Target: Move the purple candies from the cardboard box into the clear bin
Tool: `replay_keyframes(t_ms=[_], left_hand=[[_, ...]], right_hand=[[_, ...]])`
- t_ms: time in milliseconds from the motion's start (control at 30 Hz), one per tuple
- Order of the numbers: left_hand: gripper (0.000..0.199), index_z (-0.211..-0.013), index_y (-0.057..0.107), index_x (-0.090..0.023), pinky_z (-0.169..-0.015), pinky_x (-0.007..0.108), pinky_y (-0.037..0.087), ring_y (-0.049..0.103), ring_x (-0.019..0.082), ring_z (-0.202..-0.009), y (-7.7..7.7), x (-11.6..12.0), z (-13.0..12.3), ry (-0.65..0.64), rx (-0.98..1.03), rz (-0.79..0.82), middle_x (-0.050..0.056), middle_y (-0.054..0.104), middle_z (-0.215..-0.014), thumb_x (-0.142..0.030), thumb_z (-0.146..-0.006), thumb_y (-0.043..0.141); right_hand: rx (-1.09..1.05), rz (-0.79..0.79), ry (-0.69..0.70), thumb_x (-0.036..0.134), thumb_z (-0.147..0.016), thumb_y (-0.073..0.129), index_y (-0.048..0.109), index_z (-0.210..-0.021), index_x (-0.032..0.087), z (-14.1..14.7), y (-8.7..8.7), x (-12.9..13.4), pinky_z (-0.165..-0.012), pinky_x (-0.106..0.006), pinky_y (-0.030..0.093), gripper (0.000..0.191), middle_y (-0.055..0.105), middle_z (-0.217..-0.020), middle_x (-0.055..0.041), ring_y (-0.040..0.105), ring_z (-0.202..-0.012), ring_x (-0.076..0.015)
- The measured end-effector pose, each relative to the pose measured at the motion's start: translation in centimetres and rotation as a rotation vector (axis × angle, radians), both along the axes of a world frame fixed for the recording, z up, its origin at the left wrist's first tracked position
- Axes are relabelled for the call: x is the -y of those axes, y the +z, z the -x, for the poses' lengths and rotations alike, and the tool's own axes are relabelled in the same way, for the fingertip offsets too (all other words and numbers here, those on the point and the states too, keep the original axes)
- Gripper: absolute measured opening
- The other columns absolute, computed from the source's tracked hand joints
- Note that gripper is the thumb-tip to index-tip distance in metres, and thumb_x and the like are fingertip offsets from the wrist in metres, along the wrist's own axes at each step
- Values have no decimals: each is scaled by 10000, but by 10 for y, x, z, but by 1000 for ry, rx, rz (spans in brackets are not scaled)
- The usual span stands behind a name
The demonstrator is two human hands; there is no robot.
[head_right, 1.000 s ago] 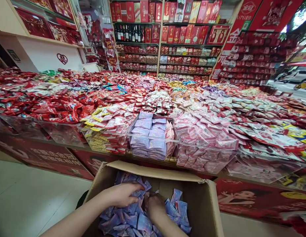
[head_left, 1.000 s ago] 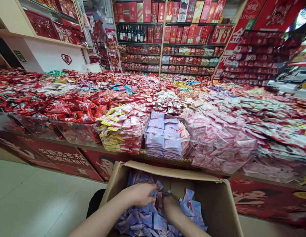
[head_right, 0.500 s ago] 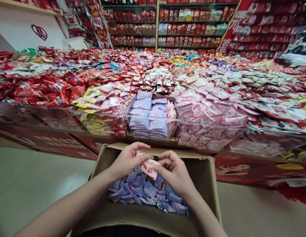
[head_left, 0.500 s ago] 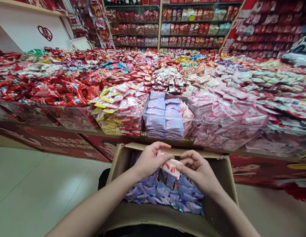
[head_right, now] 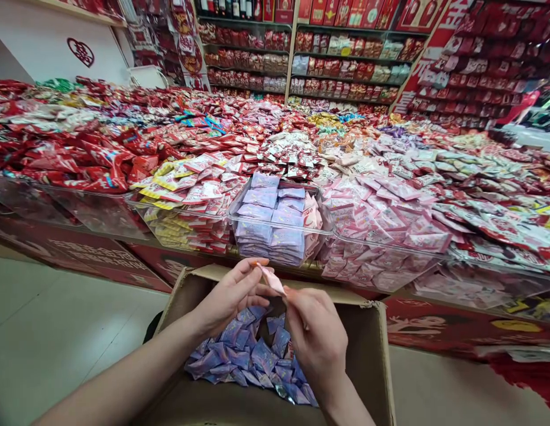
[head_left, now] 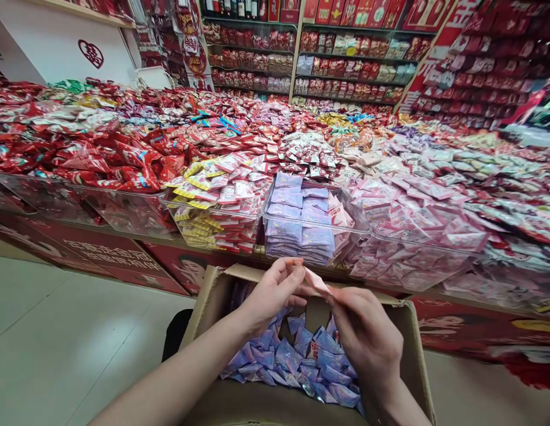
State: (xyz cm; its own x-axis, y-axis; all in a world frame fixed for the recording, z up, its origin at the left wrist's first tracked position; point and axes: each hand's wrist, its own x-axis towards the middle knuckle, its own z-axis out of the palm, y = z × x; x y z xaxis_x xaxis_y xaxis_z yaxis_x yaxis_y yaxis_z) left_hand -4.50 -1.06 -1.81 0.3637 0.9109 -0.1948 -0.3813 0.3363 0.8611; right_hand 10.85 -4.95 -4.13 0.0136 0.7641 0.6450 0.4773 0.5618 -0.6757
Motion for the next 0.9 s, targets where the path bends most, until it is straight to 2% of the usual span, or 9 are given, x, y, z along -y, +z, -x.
replay_keyframes(t_ms=[67, 133, 300, 433, 533, 600, 733, 833, 900], left_hand=[[296, -1017, 433, -201, -620, 221, 463, 602, 123, -746, 4, 3, 2, -75, 95, 46, 50, 590, -926, -335, -771, 528], [318, -1051, 415, -213, -668, 232, 467, 595, 122, -787, 6, 4, 3, -90, 181, 42, 44, 591, -929, -270, -767, 548], [408, -1031, 418, -195, -631, 222, 491, 594, 109, -725, 1, -1, 2, 5, 181, 21, 14, 600, -854, -206, -688, 638], [459, -1056, 412, -195, -610, 233, 492, 584, 105, -668, -4, -2, 0, -18, 118, -22, -6, 585, -787, -232, -668, 654], [491, -1100, 377, -199, -587, 199, 461, 549, 75, -612, -5, -1, 3, -32, 63, -105, -21, 559, -744, -238, -684, 634], [480, -1137, 345, -205, -588, 188, 441, 530, 71, -616, -4, 0, 8, -75, -25, -196, -24, 544, -733, -226, -721, 585], [609, -1262, 229, -238, -581, 190, 411, 503, 87, -640, 0, 7, 18, -320, -331, -442, -12, 544, -766, -155, -728, 509], [690, -1288, 211, -247, -495, 172, 349, 447, 78, -550, 2, 12, 21, -401, -554, -666, -38, 531, -695, -127, -681, 516], [677, -1284, 223, -249, -474, 170, 328, 442, 78, -536, 3, 14, 23, -413, -620, -746, -37, 547, -692, -143, -685, 521]], right_hand=[[201, -172, 25, 4, -670, 568, 592, -929, 226, 0, 2, 2, -738, -353, 461, 342, 637, -900, -43, 550, -850, -179], [273, -178, 62, 13, -676, 558, 598, -912, 226, 1, 3, 4, -771, -388, 449, 321, 624, -947, -55, 527, -912, -201], [-72, 179, -59, 163, -722, 561, 532, -990, 235, 4, 5, 2, -808, -396, 431, 279, 539, -1069, -85, 512, -961, -212], [-280, 462, -19, 279, -737, 563, 519, -978, 206, 8, 4, -4, -620, -286, 484, 256, 594, -837, -56, 566, -707, -154], [-304, 501, 24, 290, -737, 564, 533, -876, 197, 10, 2, -4, -600, -257, 480, 170, 590, -744, -31, 561, -663, -138], [-236, 470, 56, 274, -739, 564, 524, -911, 203, 8, 3, -4, -613, -254, 472, 190, 593, -802, -39, 559, -695, -141], [41, 424, 215, 227, -747, 553, 446, -1104, 241, 3, 15, -4, -680, -251, 449, 373, 574, -953, -50, 548, -792, -143], [251, 449, 381, 213, -783, 492, 538, -912, 218, 5, 27, -4, -670, -235, 430, 137, 586, -822, -30, 543, -752, -132], [320, 475, 389, 220, -790, 473, 541, -765, 201, 5, 36, -2, -619, -222, 420, 76, 583, -730, -18, 536, -677, -120]])
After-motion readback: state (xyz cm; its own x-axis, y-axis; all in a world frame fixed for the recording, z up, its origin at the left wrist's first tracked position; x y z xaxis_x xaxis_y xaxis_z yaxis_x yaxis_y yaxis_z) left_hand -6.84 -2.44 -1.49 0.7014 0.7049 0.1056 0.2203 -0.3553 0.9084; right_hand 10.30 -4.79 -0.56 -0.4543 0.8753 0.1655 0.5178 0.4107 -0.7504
